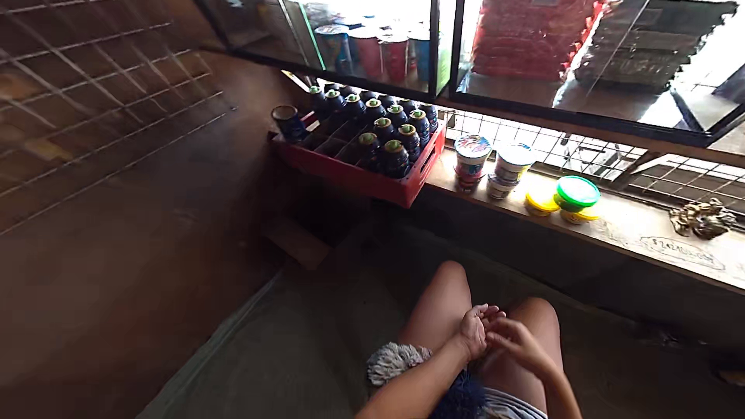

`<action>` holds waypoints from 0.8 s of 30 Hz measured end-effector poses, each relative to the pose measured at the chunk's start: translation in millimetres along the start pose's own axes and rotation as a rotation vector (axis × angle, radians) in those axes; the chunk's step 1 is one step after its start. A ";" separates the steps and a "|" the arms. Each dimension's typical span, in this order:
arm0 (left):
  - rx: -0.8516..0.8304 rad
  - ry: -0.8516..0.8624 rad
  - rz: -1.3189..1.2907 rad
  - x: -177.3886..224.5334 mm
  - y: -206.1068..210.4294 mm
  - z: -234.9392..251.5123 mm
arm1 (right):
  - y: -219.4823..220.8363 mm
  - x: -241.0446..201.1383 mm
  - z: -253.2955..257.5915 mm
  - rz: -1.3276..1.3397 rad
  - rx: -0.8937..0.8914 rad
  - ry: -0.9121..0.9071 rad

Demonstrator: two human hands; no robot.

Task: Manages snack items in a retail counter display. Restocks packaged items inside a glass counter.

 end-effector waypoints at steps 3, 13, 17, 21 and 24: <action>0.008 -0.004 0.047 1.7 1.9 -1.3 | 37.5 30.5 -25.9 0.081 -0.086 0.061; 0.061 0.113 0.216 35.0 15.0 -47.3 | 94.4 20.2 -60.9 -0.241 -0.035 -0.060; 0.010 0.283 0.315 99.2 68.1 -93.1 | 88.9 18.7 -63.4 -0.247 0.061 -0.072; -0.165 0.764 0.657 195.7 165.9 -152.5 | 84.2 20.9 -55.0 -0.248 0.078 -0.109; -0.218 1.113 0.914 253.4 237.0 -181.3 | 84.3 24.2 -51.6 -0.230 0.071 -0.107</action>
Point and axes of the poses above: each hand's wrist, its own z-axis towards the middle knuckle, its own y-axis out of the palm, x = y × z, the point moved 7 cm from there along z, towards the middle knuckle, and after that the axes turned 2 degrees about z, right-handed, at the moved point
